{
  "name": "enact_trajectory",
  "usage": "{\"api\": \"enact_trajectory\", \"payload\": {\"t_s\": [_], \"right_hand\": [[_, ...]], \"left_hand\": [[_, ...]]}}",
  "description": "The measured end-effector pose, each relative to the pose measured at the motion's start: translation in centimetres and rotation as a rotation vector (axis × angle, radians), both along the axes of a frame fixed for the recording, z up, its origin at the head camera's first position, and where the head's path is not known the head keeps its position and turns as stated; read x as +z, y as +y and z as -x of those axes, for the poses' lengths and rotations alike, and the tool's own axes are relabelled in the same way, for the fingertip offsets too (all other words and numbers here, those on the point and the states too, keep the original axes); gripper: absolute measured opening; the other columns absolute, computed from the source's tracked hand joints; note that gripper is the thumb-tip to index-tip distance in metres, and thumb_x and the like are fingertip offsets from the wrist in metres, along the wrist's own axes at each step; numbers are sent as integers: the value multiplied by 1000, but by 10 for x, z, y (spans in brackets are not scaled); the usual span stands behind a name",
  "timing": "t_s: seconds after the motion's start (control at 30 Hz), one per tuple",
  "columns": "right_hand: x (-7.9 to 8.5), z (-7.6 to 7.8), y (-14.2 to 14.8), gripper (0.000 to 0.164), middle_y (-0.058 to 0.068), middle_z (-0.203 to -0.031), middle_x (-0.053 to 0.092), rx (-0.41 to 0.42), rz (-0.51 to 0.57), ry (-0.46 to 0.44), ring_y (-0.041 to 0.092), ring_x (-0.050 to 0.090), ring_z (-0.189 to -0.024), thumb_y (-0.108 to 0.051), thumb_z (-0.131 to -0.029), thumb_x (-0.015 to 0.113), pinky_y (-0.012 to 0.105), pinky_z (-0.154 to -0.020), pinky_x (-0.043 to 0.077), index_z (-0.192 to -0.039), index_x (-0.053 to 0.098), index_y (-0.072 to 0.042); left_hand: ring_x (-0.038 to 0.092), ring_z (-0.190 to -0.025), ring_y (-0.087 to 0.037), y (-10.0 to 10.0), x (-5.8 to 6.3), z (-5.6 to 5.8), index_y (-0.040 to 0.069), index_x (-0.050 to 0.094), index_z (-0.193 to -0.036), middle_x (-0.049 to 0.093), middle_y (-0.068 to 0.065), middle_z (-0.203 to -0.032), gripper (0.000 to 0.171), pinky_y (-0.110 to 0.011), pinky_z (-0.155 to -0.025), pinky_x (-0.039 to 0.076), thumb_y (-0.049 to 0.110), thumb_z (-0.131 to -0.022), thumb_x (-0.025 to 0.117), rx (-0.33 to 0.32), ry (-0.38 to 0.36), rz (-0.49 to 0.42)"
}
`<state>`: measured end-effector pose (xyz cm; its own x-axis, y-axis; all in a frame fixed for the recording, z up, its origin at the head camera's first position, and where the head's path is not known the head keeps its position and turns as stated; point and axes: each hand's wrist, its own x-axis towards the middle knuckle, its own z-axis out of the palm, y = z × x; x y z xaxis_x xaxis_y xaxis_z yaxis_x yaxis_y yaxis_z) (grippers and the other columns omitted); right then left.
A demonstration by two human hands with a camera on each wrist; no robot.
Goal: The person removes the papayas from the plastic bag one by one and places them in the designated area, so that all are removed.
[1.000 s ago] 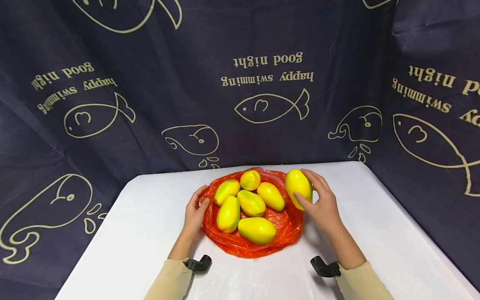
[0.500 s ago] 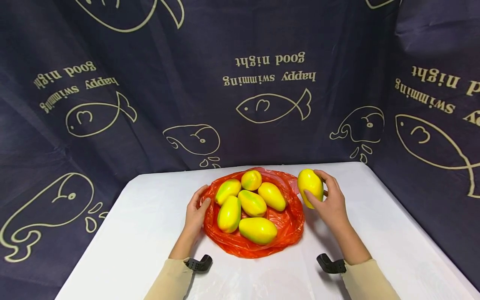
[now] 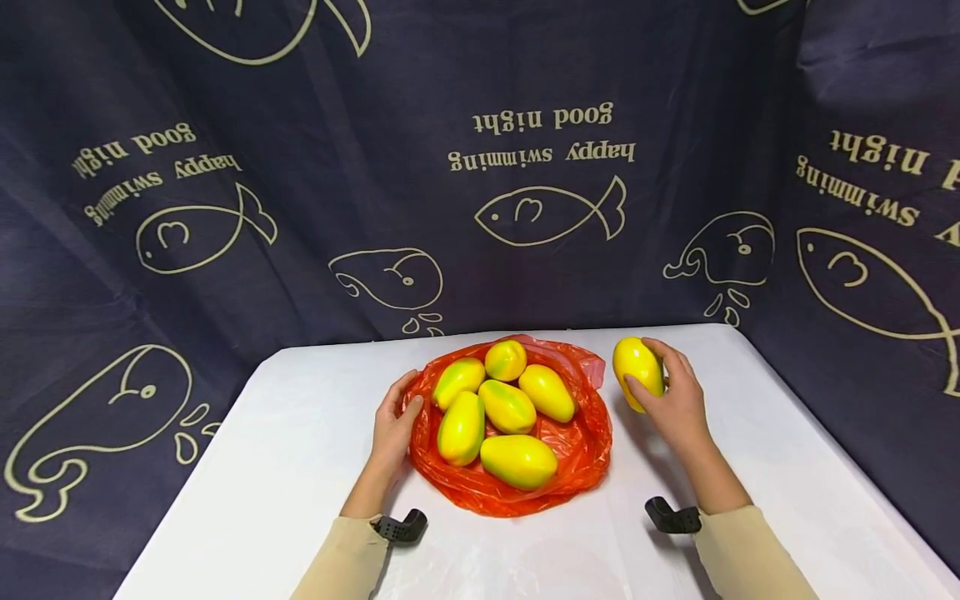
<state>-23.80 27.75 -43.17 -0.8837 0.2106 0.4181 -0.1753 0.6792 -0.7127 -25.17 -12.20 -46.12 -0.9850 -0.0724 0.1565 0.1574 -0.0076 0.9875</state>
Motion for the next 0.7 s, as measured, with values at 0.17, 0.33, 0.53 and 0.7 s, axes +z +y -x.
{"api": "enact_trajectory", "payload": {"t_s": [0.17,0.33,0.53,0.7], "right_hand": [[-7,5,8,65,23,-144,47,-25,-30,-37,39,45,-128,-21,-91,71,43,-96,51,-149,43,-10],[-13,9,14,64,28,-143,46,-19,-21,-76,43,43,-129,-21,-93,69,58,-100,49,-149,43,-5],[-21,14,19,66,31,-146,41,-48,-14,-177,48,39,-133,-25,-95,65,69,-107,37,-151,38,-5],[-26,21,22,68,31,-150,38,-76,8,-252,49,36,-136,-28,-96,63,67,-111,34,-154,34,-7]], "left_hand": [[45,-140,-30,0,4,-3,5,50,-144,50,-14,-149,46,-42,-117,39,2,-98,54,11,6,-18],[46,-138,-30,-1,-14,9,4,50,-144,51,-14,-149,47,-16,-105,44,1,-98,55,29,32,-56],[46,-138,-26,0,-28,17,10,51,-144,52,-10,-148,46,-11,-101,43,4,-98,55,37,40,-72],[46,-139,-24,-1,-27,16,10,51,-144,52,-8,-148,47,-11,-102,42,3,-97,56,26,38,-92]]}}
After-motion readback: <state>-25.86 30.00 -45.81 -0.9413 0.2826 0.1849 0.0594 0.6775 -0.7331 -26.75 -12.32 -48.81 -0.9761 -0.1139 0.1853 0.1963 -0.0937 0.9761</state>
